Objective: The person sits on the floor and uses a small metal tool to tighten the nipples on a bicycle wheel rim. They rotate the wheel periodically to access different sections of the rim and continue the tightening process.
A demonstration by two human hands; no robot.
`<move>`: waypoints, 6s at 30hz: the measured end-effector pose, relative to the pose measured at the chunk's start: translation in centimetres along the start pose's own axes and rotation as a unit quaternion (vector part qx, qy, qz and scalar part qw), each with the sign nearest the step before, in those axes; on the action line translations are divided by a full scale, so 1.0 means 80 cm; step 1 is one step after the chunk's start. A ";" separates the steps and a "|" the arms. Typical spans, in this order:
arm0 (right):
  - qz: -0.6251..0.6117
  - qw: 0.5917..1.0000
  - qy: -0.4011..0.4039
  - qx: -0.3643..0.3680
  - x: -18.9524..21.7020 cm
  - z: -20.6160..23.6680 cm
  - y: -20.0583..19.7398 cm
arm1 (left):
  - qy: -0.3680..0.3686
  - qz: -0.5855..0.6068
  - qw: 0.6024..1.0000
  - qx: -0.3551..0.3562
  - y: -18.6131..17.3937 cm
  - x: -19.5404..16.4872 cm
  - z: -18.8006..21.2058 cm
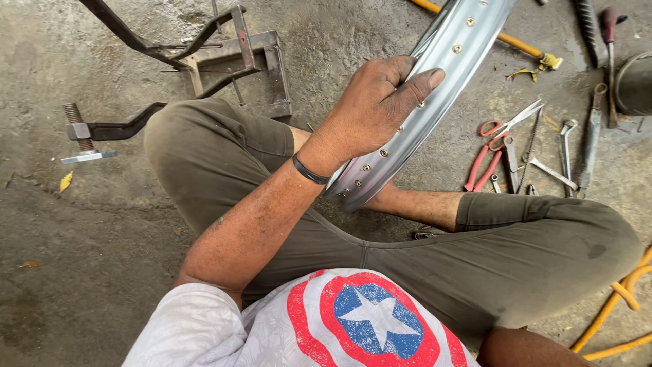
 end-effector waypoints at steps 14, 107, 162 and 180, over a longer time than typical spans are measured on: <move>0.019 1.000 -0.007 0.002 -0.009 -0.005 0.019 | 0.039 0.033 0.999 -0.004 -0.003 -0.004 -0.005; -0.008 0.977 0.209 0.045 -0.023 -0.065 -0.103 | -0.037 0.171 0.977 0.123 0.008 -0.009 0.021; 0.117 0.984 0.132 -0.033 0.001 -0.025 -0.071 | 0.038 0.168 0.982 -0.075 -0.017 -0.011 0.075; 0.219 0.961 0.159 0.057 0.037 -0.040 -0.049 | -0.067 0.158 0.984 0.056 -0.001 0.018 0.085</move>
Point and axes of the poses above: each hand's wrist, its own z-axis away from the middle knuckle, its own y-axis out of the palm, x = y × z, the point moved 5 cm from there along -z, towards the middle knuckle, and after that the axes turned 13 degrees about -z, right-handed, at the moved point
